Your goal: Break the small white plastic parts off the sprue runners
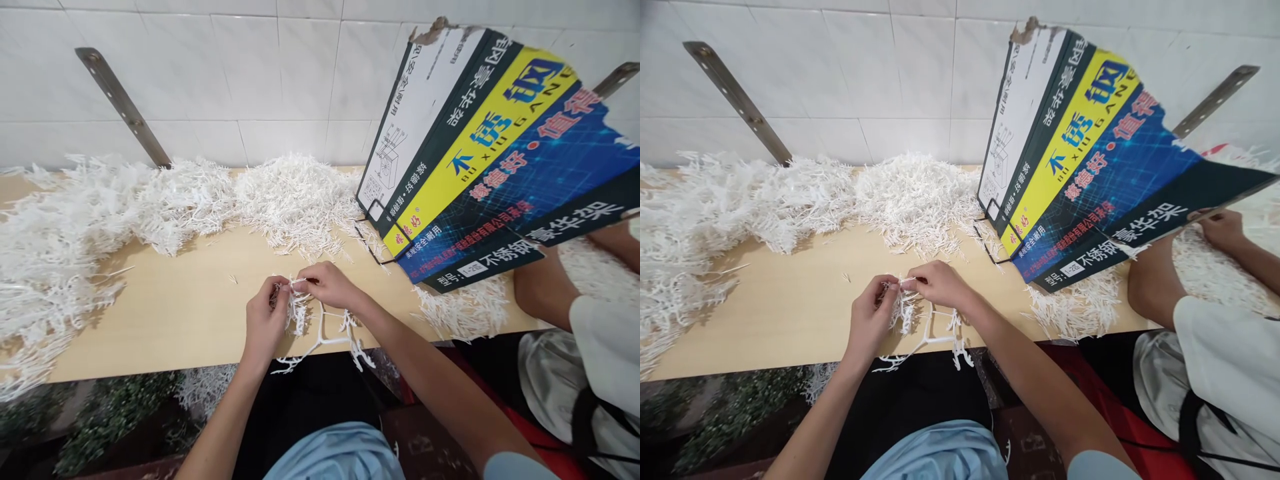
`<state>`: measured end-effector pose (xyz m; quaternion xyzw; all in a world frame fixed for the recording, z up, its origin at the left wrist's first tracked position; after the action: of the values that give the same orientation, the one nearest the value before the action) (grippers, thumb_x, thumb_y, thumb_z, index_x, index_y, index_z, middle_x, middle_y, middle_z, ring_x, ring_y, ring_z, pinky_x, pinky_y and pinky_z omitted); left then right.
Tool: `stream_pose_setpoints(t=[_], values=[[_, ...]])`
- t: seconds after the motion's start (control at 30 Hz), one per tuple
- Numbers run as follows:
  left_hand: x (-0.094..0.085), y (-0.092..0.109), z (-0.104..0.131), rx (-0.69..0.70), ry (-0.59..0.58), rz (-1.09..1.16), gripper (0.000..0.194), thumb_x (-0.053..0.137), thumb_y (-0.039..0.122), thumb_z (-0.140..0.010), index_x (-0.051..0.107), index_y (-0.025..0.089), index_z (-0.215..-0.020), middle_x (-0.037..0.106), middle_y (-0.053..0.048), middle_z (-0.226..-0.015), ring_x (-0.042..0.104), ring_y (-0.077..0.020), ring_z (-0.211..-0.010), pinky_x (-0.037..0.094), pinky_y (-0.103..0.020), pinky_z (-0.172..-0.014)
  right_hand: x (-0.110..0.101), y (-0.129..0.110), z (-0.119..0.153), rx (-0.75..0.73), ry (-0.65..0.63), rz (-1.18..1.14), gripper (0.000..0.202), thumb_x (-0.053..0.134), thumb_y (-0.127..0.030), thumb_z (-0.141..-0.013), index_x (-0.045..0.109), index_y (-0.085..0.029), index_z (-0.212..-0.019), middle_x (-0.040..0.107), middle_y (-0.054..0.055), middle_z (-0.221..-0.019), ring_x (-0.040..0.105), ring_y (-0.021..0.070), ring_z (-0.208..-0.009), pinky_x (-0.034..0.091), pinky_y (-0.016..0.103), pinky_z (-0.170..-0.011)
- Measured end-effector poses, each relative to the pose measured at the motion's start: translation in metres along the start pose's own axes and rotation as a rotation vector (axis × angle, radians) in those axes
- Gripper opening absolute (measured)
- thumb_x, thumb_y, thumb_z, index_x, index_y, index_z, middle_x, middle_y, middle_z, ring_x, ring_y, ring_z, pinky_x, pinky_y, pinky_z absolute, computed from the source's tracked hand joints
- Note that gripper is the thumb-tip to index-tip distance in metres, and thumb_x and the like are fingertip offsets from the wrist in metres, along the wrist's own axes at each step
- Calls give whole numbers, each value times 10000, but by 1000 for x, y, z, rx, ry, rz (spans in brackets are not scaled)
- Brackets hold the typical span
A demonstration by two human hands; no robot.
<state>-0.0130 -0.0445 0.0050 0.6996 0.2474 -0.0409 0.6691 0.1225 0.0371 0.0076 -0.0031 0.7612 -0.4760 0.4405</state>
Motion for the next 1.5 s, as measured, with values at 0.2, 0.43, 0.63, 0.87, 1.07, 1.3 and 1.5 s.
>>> stream_pose_setpoints(t=[0.2,0.43,0.63,0.87,1.07,1.3,1.5], values=[[17,-1,-3,128,-159,-182,322,572,420,-954,719,227,-1165,742,-48,-907,640,-193,-737,471,-296,-708,-5,13,2,70,15,-171,392,589,-444,-969,636,-175,-688,506,-33,-606,455,122,-623,298,243,-607],[21,-2,-6,99,-149,-121,232,566,282,-912,790,222,-921,759,-32,-801,661,-204,-738,468,-300,-707,-16,11,6,38,145,-309,419,587,-364,-934,447,-187,-581,379,-37,-581,375,118,-596,284,267,-596],[26,4,-10,78,-173,-65,236,559,249,-879,789,207,-849,742,-24,-739,645,-190,-683,445,-287,-665,-26,5,15,80,338,-223,401,603,-405,-920,514,-193,-592,476,-8,-598,450,146,-614,330,296,-611],[27,0,-8,94,-213,-33,225,558,164,-796,780,202,-785,761,-28,-771,665,-196,-742,451,-277,-687,-60,46,35,219,856,-352,354,554,-418,-947,578,-198,-671,534,-1,-620,485,148,-596,371,277,-578],[21,-2,-7,-3,-144,31,245,584,341,-911,767,184,-869,716,1,-727,595,-158,-650,417,-254,-635,-44,15,9,11,551,-101,225,610,-323,-954,751,-190,-840,742,52,-823,639,174,-736,476,292,-708],[18,2,-6,-8,-71,86,348,584,464,-951,704,178,-795,604,27,-655,509,-132,-623,380,-238,-613,-36,-10,10,-94,366,-81,332,567,-324,-1000,713,-213,-1277,699,103,-1278,657,198,-978,504,297,-771],[16,2,-7,30,-70,60,352,551,457,-974,690,180,-807,561,29,-633,489,-132,-620,350,-241,-597,-14,-2,12,-10,109,-195,227,650,-368,-941,749,-178,-867,643,-7,-664,527,123,-592,386,250,-593]])
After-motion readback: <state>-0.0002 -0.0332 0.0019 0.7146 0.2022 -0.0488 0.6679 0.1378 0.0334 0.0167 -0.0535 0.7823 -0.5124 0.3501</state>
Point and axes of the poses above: each hand's wrist, its own z-axis away from the middle knuckle, its own x-axis out of the palm, y = z × x, the point moved 8 cm from there along -z, towards the middle knuckle
